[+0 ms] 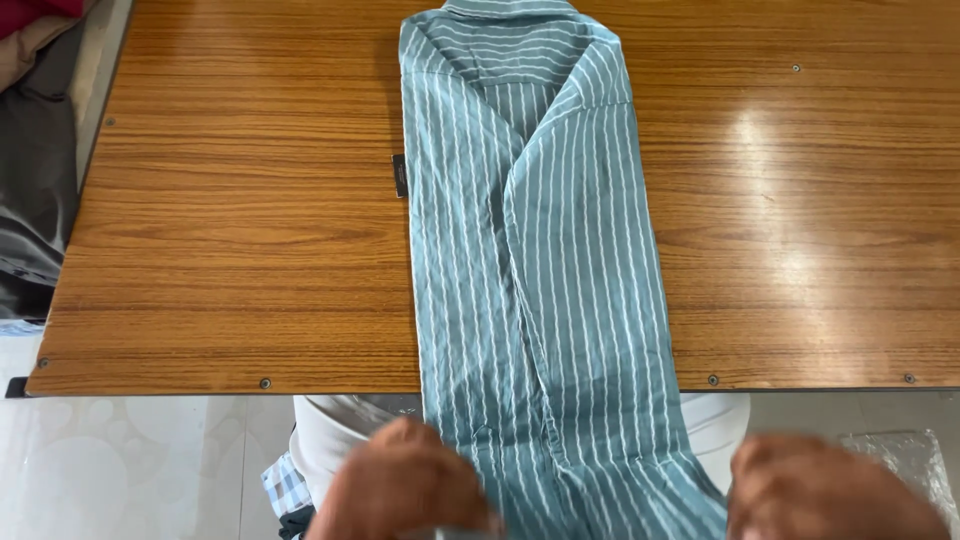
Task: The person is folding a new shirt and placing it into a plastic sleeve.
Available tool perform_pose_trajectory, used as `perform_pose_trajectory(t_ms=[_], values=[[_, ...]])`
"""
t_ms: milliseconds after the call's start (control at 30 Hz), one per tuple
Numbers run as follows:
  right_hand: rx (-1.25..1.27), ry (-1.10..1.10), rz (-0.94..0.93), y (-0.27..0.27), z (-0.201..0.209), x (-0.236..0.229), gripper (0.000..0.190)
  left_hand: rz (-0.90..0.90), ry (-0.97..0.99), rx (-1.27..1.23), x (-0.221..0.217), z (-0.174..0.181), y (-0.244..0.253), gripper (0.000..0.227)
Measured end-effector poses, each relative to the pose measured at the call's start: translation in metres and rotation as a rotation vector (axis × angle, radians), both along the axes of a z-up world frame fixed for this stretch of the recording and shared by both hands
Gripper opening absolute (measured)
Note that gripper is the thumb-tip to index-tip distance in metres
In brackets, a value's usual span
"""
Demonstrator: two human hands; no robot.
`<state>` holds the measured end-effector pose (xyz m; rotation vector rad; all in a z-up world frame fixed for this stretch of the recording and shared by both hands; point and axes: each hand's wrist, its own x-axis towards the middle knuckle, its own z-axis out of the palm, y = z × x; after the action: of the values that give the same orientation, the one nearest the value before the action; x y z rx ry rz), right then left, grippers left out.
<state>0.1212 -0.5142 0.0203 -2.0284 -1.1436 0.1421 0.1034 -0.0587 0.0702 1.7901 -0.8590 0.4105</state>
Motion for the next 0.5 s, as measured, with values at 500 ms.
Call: perform_pose_trajectory(t_ms=[500], values=[[0.086,0.577,-0.779,0.130,0.039,0.180,0.045,0.466,0.928,0.143,0.162,0.003,0.017,0.073]])
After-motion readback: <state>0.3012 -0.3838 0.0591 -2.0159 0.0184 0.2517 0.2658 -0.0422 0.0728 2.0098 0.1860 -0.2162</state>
